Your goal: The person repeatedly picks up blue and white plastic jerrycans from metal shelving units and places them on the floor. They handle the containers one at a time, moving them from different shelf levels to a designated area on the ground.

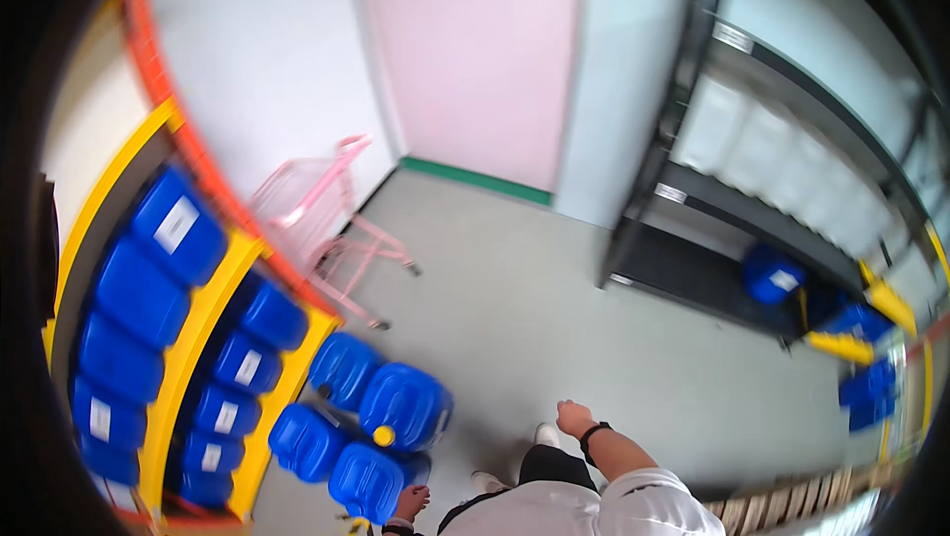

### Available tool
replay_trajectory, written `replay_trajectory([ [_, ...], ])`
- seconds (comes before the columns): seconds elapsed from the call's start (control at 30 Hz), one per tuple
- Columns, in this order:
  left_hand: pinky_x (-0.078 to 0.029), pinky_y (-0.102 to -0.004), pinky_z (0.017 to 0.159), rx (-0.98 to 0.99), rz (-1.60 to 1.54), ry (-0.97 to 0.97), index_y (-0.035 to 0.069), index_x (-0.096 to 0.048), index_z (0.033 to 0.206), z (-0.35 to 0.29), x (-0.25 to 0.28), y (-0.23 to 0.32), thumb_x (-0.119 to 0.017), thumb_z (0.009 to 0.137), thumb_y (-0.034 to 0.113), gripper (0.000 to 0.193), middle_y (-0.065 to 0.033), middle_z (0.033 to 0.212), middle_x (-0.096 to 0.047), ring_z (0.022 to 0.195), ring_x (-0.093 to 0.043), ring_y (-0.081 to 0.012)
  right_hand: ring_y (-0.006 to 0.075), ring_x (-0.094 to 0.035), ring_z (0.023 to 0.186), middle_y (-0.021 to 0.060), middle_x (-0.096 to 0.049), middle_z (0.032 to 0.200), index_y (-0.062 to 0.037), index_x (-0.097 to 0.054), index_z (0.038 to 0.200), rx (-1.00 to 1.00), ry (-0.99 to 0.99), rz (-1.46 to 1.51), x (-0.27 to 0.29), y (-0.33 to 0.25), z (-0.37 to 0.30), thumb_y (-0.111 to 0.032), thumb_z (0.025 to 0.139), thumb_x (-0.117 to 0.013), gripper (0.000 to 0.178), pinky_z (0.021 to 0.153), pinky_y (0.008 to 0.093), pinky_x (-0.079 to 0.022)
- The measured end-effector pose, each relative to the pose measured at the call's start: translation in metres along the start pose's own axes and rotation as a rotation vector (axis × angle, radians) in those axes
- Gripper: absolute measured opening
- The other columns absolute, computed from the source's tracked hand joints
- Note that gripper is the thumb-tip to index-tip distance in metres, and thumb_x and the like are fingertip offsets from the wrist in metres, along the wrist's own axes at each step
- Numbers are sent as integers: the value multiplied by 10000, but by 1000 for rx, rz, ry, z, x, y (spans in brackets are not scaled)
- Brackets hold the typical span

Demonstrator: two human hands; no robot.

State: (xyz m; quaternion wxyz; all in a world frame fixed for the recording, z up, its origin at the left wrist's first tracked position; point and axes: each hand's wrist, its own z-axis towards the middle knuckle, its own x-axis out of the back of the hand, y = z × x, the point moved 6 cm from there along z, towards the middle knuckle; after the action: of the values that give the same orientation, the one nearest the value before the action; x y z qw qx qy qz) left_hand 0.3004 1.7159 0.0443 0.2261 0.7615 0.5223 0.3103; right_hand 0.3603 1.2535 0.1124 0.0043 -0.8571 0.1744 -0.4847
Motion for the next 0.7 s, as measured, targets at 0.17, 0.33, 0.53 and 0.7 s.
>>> replay_trajectory([
  [0.17, -480, -260, 525, -184, 176, -167, -9, -610, 935, 56, -70, 88, -595, 740, 227, 306, -106, 741, -628, 612, -623, -169, 283, -558, 965, 139, -587, 1027, -72, -560, 999, -271, 49, 262, 9, 123, -61, -203, 734, -506, 301, 803, 387, -457],
  [0.33, -481, -256, 562, -360, 566, -327, 7, -617, 930, 82, -202, 203, -582, 755, 237, 290, -89, 740, -629, 630, -617, -150, 283, -552, 973, 125, -591, 1029, -92, -564, 1021, -501, 114, 442, -6, 256, -115, -222, 737, -507, 318, 817, 384, -450],
  [0.53, -474, -302, 665, -621, 696, -576, 9, -600, 955, 77, -430, 320, -568, 773, 274, 323, -112, 810, -638, 682, -610, -192, 290, -545, 981, 132, -593, 1022, -91, -598, 977, -876, 137, 569, -61, 430, -182, -228, 726, -508, 299, 833, 382, -443],
  [0.7, -471, -303, 689, -706, 816, -751, 12, -588, 980, 45, -581, 374, -567, 786, 271, 324, -120, 838, -635, 744, -608, -201, 286, -546, 981, 119, -590, 1036, -105, -603, 980, -1062, 124, 681, -66, 511, -231, -234, 734, -505, 295, 829, 381, -447],
])
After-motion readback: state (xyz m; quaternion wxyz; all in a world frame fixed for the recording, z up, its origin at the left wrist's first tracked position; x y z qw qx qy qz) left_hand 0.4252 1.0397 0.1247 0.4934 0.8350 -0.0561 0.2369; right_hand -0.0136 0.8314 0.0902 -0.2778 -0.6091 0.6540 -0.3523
